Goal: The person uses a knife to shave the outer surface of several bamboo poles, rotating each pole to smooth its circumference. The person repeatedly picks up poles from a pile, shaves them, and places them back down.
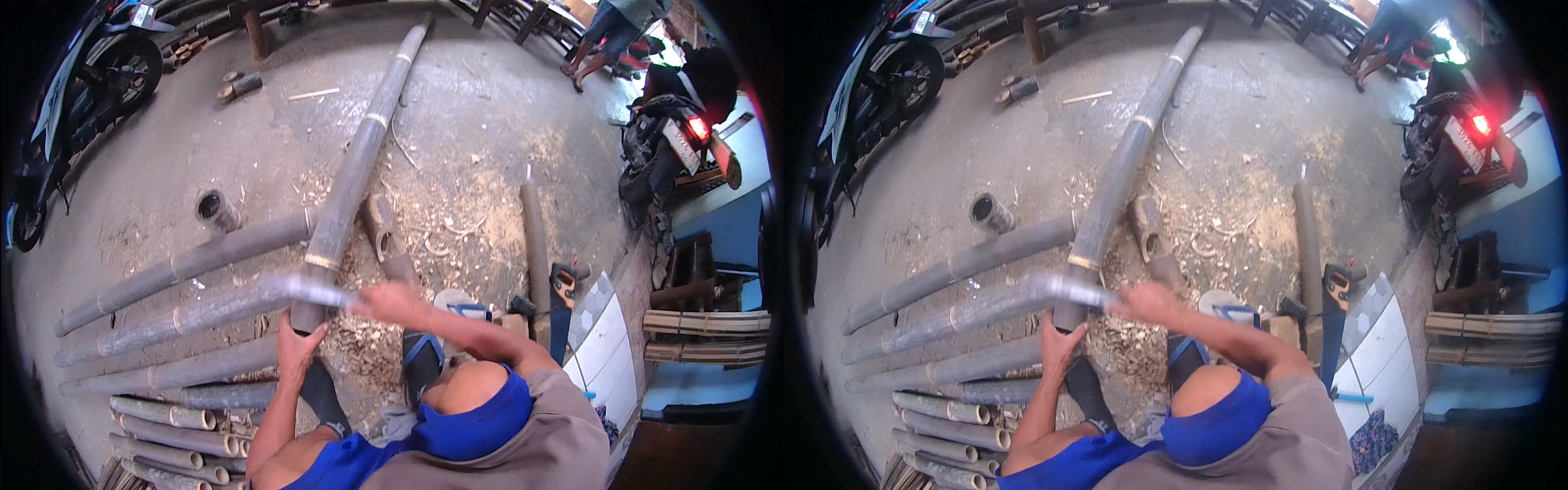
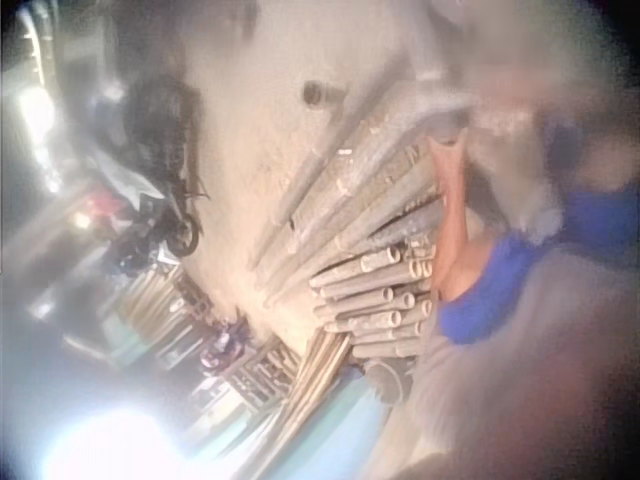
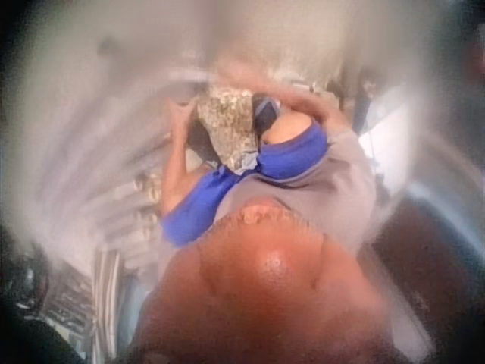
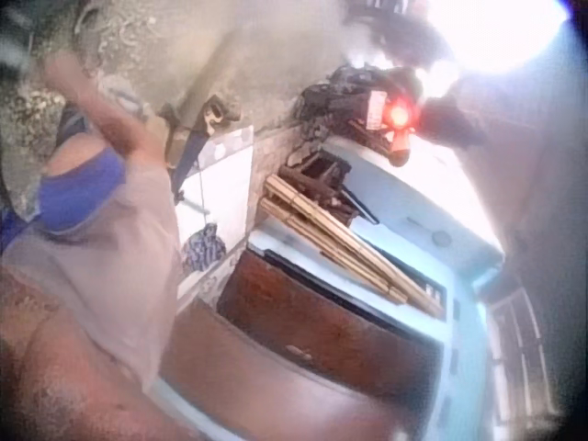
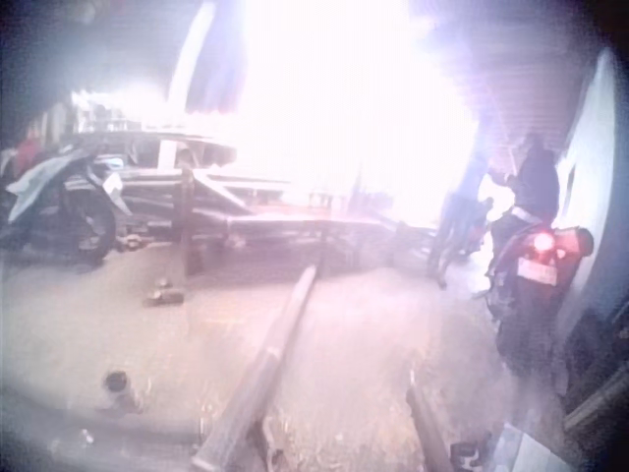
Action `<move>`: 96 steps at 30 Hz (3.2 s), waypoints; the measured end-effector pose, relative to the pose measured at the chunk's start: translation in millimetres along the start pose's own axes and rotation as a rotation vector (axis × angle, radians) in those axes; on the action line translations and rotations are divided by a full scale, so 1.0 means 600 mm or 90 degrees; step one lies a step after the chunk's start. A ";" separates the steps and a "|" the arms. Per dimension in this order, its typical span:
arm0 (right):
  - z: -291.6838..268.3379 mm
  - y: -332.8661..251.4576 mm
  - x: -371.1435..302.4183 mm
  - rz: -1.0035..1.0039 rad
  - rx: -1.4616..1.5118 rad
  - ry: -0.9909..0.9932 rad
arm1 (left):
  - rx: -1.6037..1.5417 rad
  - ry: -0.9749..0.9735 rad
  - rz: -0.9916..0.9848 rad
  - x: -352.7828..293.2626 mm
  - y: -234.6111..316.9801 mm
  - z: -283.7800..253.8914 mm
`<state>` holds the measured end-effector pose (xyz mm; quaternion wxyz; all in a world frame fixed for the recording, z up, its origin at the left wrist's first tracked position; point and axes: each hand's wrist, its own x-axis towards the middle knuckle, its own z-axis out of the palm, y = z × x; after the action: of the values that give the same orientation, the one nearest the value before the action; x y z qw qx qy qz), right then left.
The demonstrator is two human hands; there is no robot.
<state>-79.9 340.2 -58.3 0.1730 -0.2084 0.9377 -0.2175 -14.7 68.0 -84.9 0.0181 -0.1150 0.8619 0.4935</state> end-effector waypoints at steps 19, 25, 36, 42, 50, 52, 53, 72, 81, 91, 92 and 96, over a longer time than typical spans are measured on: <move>-0.031 0.010 0.008 0.075 0.004 0.046 | -0.168 -0.075 -0.084 0.005 0.005 -0.012; -0.037 -0.024 0.002 -0.066 -0.075 -0.044 | -0.120 -0.032 -0.073 0.015 -0.062 -0.005; 0.008 0.055 0.020 0.101 0.045 0.131 | -0.170 -0.087 -0.097 -0.003 0.020 -0.033; -0.009 0.074 -0.043 0.309 0.207 0.199 | -0.169 -0.088 -0.085 0.001 0.008 -0.035; -0.071 0.289 -0.094 0.477 0.167 0.111 | -0.145 -0.086 -0.078 0.007 -0.003 -0.035; -0.122 0.410 -0.114 0.464 0.151 0.122 | -0.184 -0.098 -0.078 0.008 -0.005 -0.010; -0.181 0.402 -0.075 0.552 0.233 0.137 | -0.175 -0.080 -0.078 0.010 -0.018 -0.021; -0.927 0.275 0.040 0.111 0.438 0.844 | -0.160 -0.089 -0.069 0.004 -0.012 -0.014; -0.552 0.362 0.009 0.058 0.396 0.744 | -0.086 -0.049 0.007 0.005 -0.011 -0.017; 0.075 0.290 -0.112 0.396 -0.217 0.238 | 0.171 -0.041 0.054 -0.011 0.018 -0.026; 0.074 0.297 -0.103 0.417 -0.210 0.230 | 0.204 -0.041 0.042 -0.011 0.034 -0.027; 0.059 0.390 -0.111 0.435 -0.183 0.216 | 0.163 -0.055 0.072 -0.001 0.041 -0.014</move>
<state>-82.2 551.1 -184.9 0.0472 0.1321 0.9891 -0.0451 -18.8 72.7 -59.9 0.0418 -0.0414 0.9213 0.3844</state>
